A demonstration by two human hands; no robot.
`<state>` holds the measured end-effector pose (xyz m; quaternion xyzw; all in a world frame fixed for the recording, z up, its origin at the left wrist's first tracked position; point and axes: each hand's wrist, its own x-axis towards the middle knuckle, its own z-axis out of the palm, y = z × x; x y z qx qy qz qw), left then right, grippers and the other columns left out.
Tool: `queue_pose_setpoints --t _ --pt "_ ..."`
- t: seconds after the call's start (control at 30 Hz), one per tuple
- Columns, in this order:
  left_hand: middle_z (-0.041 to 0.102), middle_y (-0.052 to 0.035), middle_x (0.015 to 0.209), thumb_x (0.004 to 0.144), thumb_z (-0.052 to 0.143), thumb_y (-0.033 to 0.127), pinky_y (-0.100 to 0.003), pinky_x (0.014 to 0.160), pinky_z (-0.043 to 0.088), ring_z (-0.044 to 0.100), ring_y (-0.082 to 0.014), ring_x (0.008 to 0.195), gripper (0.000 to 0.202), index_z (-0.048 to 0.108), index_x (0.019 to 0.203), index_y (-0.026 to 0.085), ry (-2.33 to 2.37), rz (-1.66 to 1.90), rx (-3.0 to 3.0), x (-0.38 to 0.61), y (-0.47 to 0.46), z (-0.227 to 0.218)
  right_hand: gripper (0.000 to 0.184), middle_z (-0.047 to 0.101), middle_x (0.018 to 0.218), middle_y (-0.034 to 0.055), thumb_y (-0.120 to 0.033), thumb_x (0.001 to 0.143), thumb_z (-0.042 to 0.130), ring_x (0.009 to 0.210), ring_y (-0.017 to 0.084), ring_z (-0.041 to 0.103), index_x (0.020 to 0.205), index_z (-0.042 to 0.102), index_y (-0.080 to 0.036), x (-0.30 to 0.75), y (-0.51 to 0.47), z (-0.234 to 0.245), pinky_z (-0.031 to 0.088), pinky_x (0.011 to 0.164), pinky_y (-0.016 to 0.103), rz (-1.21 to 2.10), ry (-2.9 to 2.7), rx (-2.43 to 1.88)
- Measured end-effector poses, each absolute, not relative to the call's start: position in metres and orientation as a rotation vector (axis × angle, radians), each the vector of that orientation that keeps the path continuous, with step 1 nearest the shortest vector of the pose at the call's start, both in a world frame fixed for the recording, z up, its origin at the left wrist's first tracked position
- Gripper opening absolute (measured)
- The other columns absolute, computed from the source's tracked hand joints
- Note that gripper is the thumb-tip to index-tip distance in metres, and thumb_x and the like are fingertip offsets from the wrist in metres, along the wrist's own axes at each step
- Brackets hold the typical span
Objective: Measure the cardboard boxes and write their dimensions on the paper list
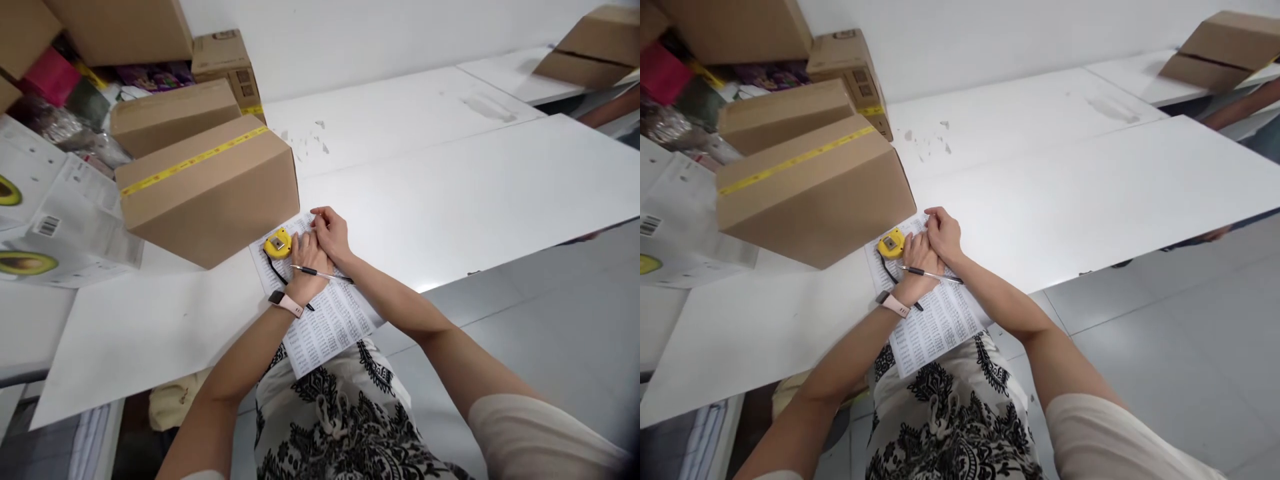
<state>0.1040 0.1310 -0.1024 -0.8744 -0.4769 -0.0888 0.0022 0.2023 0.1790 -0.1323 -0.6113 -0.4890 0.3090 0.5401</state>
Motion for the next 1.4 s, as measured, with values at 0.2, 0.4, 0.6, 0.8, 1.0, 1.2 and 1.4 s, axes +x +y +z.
queue_pose_setpoints --t 0.2,0.4,0.6,0.8,1.0,1.2,1.4 --pt "0.063 -0.0164 0.131 0.094 0.045 0.018 -0.047 0.111 0.034 0.053 -0.0327 0.118 0.039 0.065 0.126 0.01 -1.584 -0.387 -2.794 0.101 0.141 -0.1 0.021 0.065 0.08 0.0007 -0.035 0.092 0.048 0.074 0.015 0.059 0.098 0.063 -0.021 0.221 0.179 -0.099 0.048 0.073 0.03 0.768 -1.114 -1.357" --pt "0.059 -0.0158 0.145 0.096 0.048 0.026 -0.048 0.113 0.032 0.053 -0.0334 0.123 0.047 0.058 0.138 0.009 -1.586 -0.376 -2.821 0.098 0.145 -0.106 0.037 0.064 0.079 0.0025 -0.055 0.078 0.075 0.072 0.017 0.056 0.079 0.058 -0.023 0.255 0.101 -0.061 0.044 0.068 0.032 0.977 -1.861 -1.271" --pt "0.061 -0.0156 0.143 0.093 0.049 0.017 -0.047 0.115 0.03 0.054 -0.0317 0.123 0.046 0.06 0.136 0.007 -1.566 -0.395 -2.795 0.099 0.143 -0.105 0.028 0.064 0.072 -0.0003 -0.039 0.095 0.056 0.06 0.016 0.056 0.12 0.061 -0.027 0.256 0.066 -0.076 0.045 0.061 0.034 1.131 -1.88 -1.285" --pt "0.061 -0.0156 0.143 0.095 0.049 0.017 -0.047 0.114 0.034 0.055 -0.0311 0.124 0.041 0.061 0.134 0.009 -1.514 -0.45 -2.79 0.096 0.142 -0.107 0.049 0.072 0.078 0.0039 -0.044 0.094 0.053 0.063 0.019 0.065 0.138 0.057 -0.023 0.288 0.107 -0.041 0.055 0.065 0.039 1.249 -1.324 -1.03" --pt "0.064 -0.0172 0.14 0.094 0.051 0.016 -0.046 0.111 0.039 0.058 -0.0317 0.121 0.039 0.063 0.131 0.008 -1.461 -0.469 -2.761 0.096 0.143 -0.11 0.049 0.075 0.117 0.0054 -0.042 0.082 0.061 0.118 0.03 0.067 0.129 0.061 -0.029 0.309 0.148 -0.022 0.054 0.097 0.052 1.327 -1.165 -0.799" --pt "0.064 -0.0175 0.14 0.093 0.051 0.015 -0.045 0.106 0.044 0.059 -0.0318 0.121 0.039 0.064 0.129 0.007 -1.465 -0.503 -2.757 0.097 0.144 -0.112 0.037 0.078 0.09 0.0076 -0.053 0.083 0.072 0.091 0.024 0.074 0.099 0.064 -0.021 0.286 0.166 -0.044 0.057 0.088 0.041 1.267 -1.191 -0.91" --pt "0.063 -0.018 0.141 0.095 0.05 0.016 -0.046 0.106 0.044 0.058 -0.0325 0.121 0.04 0.063 0.131 0.005 -1.45 -0.52 -2.758 0.096 0.144 -0.116 0.068 0.072 0.076 0.0068 -0.08 0.085 0.052 0.071 0.019 0.069 0.111 0.065 -0.019 0.268 0.187 -0.076 0.058 0.072 0.036 1.436 -0.996 -1.026"
